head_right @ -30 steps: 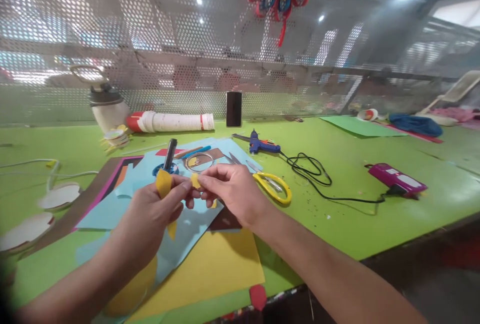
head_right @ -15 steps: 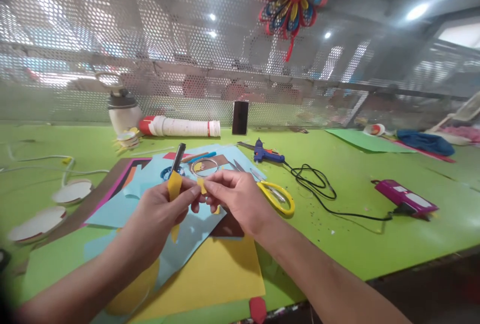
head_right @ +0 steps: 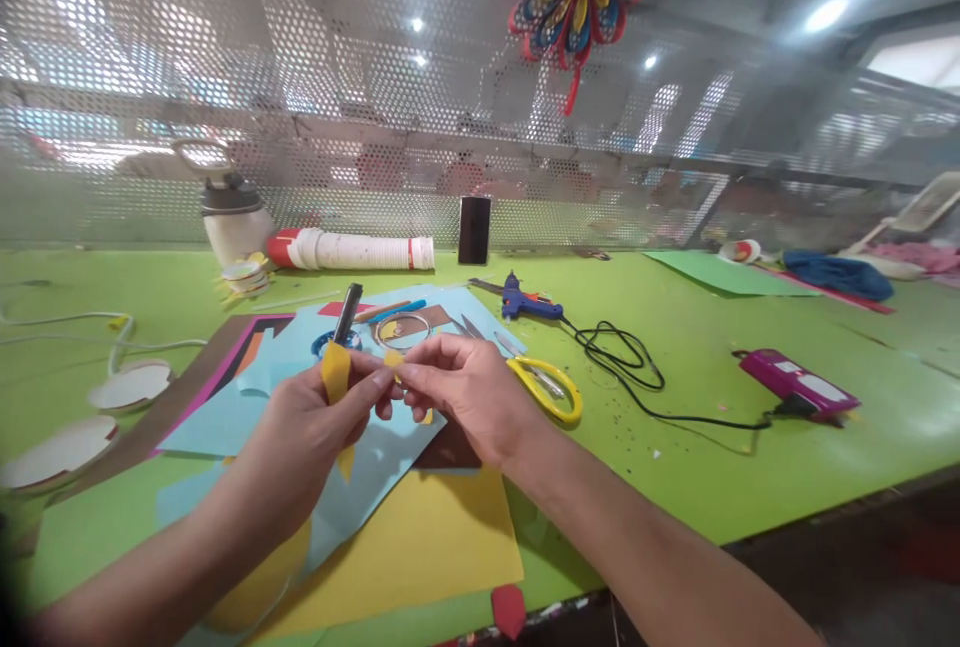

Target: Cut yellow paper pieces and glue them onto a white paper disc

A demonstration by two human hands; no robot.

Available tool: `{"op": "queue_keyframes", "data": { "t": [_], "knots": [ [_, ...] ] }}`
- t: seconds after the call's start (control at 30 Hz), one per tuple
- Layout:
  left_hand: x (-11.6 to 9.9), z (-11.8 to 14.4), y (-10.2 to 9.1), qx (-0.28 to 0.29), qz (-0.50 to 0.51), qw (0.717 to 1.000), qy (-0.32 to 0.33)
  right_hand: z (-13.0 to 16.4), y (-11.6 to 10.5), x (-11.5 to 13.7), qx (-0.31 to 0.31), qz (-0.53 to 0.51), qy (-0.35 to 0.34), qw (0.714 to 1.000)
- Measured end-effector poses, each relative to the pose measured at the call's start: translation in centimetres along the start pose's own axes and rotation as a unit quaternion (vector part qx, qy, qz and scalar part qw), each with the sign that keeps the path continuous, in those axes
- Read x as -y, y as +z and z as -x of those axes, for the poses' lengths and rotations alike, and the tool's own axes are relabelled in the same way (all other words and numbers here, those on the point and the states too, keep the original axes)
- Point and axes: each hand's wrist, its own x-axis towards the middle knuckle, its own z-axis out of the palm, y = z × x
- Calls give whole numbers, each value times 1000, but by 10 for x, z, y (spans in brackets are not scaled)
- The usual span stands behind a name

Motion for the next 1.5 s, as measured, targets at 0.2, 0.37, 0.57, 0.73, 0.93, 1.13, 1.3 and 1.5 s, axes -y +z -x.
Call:
{"op": "queue_keyframes", "data": {
  "t": [0.2, 0.37, 0.57, 0.73, 0.93, 1.13, 1.3, 1.5],
  "knots": [
    [-3, 2, 0, 4, 24, 1000, -16, 0, 2, 1, -7, -1, -14, 1000],
    [-5, 4, 0, 0, 34, 999, -32, 2, 3, 1, -20, 2, -10, 1000],
    [1, -1, -2, -16, 28, 999, -32, 3, 4, 0, -28, 6, -13, 999],
    [3, -4, -1, -23, 38, 998, -36, 3, 4, 1, -27, 7, -13, 1000],
    [3, 1, 0, 2, 71, 996, -60, 4, 4, 3, -23, -2, -14, 1000],
    [5, 1, -1, 18, 105, 993, -54, 4, 6, 1, -31, -12, -23, 999],
    [7, 1, -1, 25, 119, 991, -59, 4, 7, 0, -35, -14, -27, 999],
    [6, 1, 0, 6, 113, 990, -81, 4, 6, -4, -29, -23, -32, 999]
  ]
}}
